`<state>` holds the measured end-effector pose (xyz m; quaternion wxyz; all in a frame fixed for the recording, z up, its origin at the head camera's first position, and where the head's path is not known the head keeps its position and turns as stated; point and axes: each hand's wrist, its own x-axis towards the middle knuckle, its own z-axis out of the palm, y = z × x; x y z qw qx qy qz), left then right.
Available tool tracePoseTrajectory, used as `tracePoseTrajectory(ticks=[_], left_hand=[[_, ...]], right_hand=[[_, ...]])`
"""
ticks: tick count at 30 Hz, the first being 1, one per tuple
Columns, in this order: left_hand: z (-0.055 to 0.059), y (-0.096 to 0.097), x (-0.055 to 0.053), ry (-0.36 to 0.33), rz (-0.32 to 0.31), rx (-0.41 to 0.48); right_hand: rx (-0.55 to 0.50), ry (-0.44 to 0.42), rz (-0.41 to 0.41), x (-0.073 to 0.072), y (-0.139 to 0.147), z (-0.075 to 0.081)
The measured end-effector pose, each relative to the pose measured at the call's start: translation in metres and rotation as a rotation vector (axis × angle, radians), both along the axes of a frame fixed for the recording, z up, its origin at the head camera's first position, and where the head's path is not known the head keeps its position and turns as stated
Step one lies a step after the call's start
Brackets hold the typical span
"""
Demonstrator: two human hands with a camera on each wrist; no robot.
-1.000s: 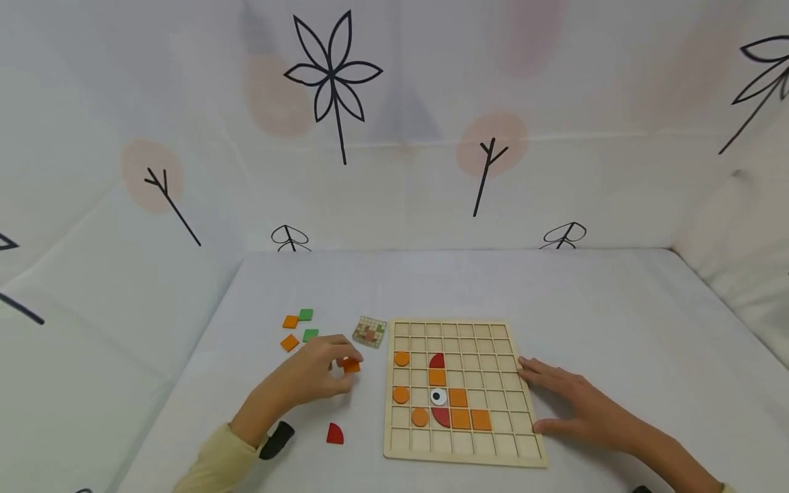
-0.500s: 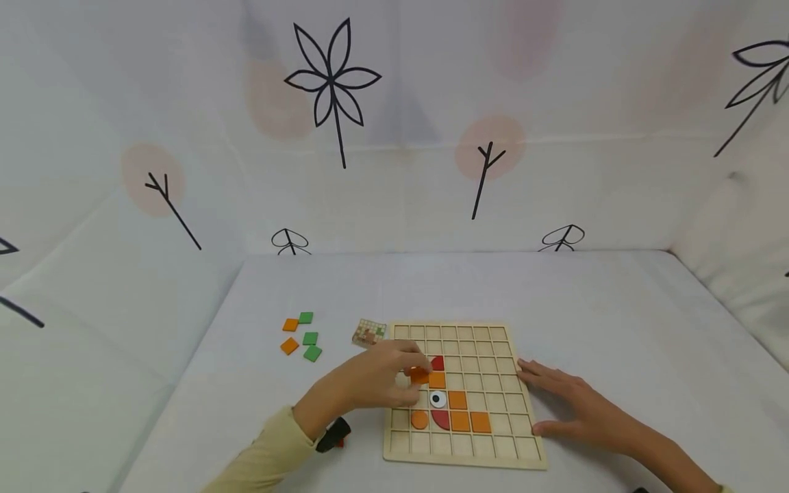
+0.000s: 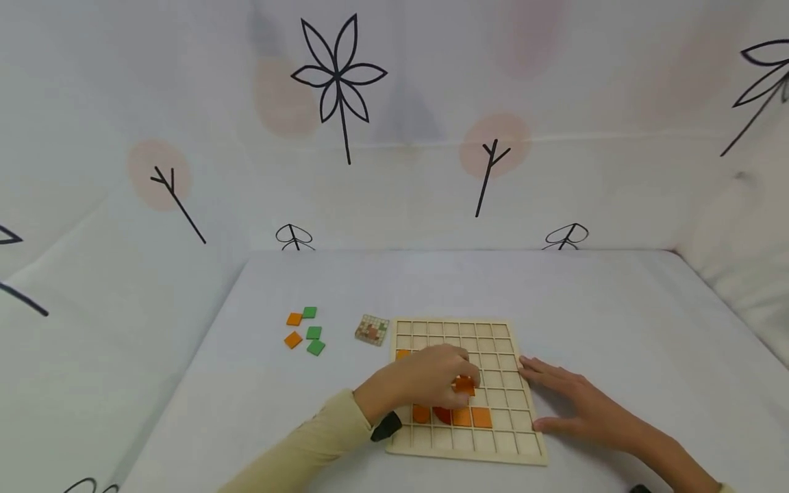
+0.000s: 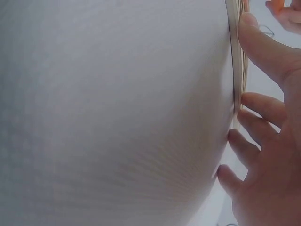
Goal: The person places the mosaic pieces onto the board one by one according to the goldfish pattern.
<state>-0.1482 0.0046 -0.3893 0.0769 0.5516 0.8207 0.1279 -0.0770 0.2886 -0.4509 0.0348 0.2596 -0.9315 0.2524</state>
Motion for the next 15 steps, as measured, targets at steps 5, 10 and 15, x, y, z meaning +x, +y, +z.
tracePoseTrajectory(ticks=[5, 10, 15], left_hand=[[-0.010, 0.015, -0.005, -0.003, 0.006, -0.038], [-0.019, 0.029, -0.005, -0.001, 0.025, -0.079], [-0.026, 0.036, -0.001, 0.027, 0.022, -0.104]], right_hand=[[-0.017, -0.006, 0.009, -0.002, 0.002, -0.001], [-0.054, -0.015, 0.020, -0.003, 0.004, -0.002], [-0.065, -0.029, 0.020, -0.002, 0.003, -0.004]])
